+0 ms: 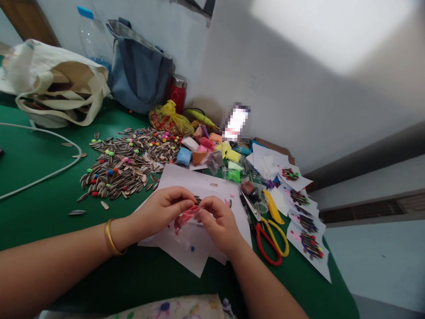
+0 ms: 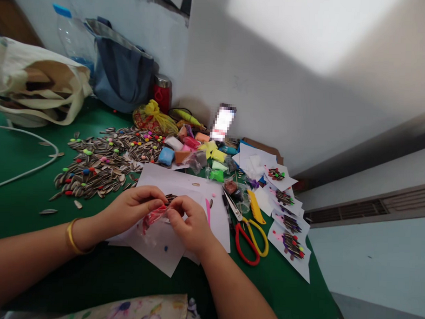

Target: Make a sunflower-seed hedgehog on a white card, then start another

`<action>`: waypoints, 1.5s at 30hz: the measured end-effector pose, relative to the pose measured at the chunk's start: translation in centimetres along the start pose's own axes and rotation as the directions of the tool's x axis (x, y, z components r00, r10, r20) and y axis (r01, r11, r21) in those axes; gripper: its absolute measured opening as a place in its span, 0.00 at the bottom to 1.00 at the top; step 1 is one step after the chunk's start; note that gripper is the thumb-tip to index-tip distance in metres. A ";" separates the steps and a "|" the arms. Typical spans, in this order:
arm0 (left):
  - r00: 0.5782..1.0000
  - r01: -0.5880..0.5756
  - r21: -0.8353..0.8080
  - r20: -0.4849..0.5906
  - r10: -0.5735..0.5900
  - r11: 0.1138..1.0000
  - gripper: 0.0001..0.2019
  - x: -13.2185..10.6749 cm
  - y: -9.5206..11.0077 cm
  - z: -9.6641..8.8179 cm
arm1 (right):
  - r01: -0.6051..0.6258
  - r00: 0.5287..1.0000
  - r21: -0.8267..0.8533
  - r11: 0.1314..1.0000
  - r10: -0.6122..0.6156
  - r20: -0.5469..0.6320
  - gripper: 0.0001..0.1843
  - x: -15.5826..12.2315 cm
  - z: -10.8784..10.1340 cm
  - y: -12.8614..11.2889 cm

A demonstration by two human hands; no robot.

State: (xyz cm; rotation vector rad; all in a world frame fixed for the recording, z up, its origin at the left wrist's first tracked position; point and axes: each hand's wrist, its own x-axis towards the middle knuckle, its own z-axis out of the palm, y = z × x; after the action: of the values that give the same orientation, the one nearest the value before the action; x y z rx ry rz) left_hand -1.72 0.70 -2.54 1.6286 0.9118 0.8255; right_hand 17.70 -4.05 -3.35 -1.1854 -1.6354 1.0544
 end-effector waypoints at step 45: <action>0.987 0.128 -0.298 -0.056 -0.151 0.946 0.08 0.4 0.4 0.0 | -0.039 0.951 0.318 0.947 0.133 -0.280 0.12 0.9 -0.4 1.5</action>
State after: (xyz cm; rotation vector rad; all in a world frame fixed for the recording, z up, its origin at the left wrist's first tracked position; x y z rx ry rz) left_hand -1.47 0.93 -2.11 1.2672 0.9014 0.8847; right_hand 18.27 -2.82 -4.47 -1.1478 -1.1454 1.0818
